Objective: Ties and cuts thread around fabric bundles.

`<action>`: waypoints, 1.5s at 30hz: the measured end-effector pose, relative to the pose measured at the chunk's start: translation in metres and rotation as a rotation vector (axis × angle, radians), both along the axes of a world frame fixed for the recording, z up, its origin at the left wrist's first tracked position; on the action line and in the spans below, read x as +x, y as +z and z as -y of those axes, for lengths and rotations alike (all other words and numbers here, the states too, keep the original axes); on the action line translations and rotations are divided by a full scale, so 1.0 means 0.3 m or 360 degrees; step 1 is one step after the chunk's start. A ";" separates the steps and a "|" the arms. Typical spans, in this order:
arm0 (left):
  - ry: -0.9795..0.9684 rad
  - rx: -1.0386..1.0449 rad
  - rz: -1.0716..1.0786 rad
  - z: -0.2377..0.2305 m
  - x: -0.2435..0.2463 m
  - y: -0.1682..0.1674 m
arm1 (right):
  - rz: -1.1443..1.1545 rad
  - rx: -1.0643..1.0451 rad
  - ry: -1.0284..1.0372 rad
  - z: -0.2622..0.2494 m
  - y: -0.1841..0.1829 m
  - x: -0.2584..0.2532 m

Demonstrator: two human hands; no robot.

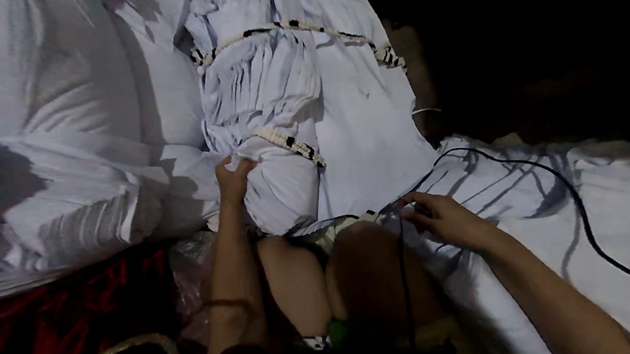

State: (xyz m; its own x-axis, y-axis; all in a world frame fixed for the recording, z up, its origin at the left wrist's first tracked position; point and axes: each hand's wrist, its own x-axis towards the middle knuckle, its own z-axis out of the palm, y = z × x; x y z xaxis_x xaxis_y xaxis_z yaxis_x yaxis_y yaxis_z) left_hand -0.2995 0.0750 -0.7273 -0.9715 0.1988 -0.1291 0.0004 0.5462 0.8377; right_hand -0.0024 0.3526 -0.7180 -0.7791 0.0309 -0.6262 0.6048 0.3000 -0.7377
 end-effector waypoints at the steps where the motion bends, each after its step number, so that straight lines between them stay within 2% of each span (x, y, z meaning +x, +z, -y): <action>1: -0.0013 0.0011 0.0046 -0.010 0.020 0.012 | -0.0005 -0.0017 0.0003 0.001 0.003 0.000; 4: -0.0097 -0.0017 0.0062 -0.028 0.069 0.012 | 0.0001 -0.0021 0.0042 0.004 0.006 0.001; 7: -0.0047 -0.0041 0.0100 -0.050 0.099 -0.002 | -0.0051 0.0005 0.0095 0.005 0.008 -0.001; 13: 0.0062 -0.0002 -0.0116 -0.068 0.151 -0.071 | -0.0090 -0.0033 0.0116 0.004 0.002 -0.002; 20: 0.0069 -0.0105 -0.0291 -0.083 0.191 -0.052 | -0.0151 -0.0040 0.0148 0.005 -0.031 -0.001; 45: 0.0036 -0.0176 -0.0466 -0.079 0.207 -0.080 | -0.0178 0.0033 0.0265 -0.001 -0.066 -0.001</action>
State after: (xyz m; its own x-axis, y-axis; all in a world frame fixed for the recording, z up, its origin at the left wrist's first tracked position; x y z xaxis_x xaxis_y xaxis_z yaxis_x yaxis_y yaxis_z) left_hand -0.2375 0.0986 -0.7512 -0.9745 0.1774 0.1373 0.2200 0.6367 0.7390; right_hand -0.0027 0.3529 -0.7378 -0.8392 -0.0925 -0.5359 0.4599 0.4050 -0.7902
